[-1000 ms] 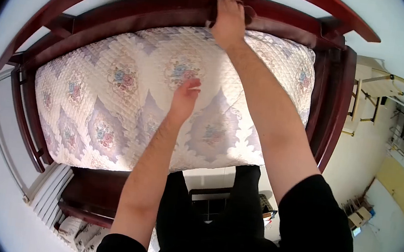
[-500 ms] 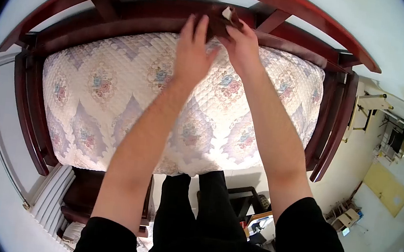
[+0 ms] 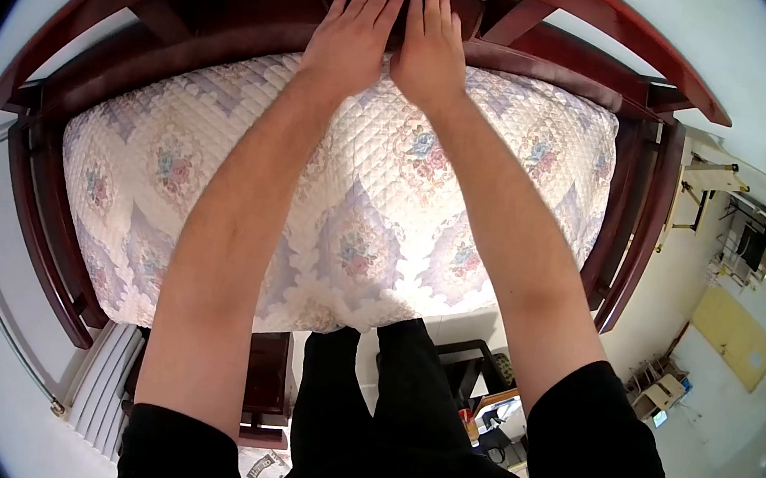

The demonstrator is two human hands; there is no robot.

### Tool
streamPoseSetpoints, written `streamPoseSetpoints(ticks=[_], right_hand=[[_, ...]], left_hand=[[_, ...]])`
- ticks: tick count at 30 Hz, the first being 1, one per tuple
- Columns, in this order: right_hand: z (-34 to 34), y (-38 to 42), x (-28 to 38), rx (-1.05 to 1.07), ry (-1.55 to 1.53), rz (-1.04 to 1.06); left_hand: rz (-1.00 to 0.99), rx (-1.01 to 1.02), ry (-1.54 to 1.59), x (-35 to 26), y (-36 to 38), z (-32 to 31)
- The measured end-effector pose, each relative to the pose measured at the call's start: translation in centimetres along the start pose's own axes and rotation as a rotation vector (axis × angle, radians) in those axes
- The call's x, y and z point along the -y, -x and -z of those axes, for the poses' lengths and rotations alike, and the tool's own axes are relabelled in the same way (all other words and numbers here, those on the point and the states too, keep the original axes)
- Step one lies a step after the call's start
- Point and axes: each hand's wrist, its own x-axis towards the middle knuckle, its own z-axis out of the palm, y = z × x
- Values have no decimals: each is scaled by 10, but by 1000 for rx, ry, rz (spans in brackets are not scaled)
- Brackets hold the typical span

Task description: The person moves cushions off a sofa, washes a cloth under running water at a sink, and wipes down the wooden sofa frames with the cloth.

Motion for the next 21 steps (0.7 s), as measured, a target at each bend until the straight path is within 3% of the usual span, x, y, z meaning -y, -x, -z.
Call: streamPoseSetpoints(ticks=[6,9,12,15,17,21], right_hand=[[-1,-1,-41,198,294,4],[-4,2,-38,246,313,-65],[1,3,-30,296,302,-112],[-1,-3,-32,311,308,-143],[-23,-1,-36,286,333,-150],[-7,-1,-27,342,347,-182]], left_hand=[[67,168,36,-28,-20,-21],[82,243,11,-55,-34,-25],[58,220,37,-51,-31,-31],[57,340,-31,-49,-38,-30],[66,316,11,-50,-42,-31],[60,262,37,-48,-33,-37]])
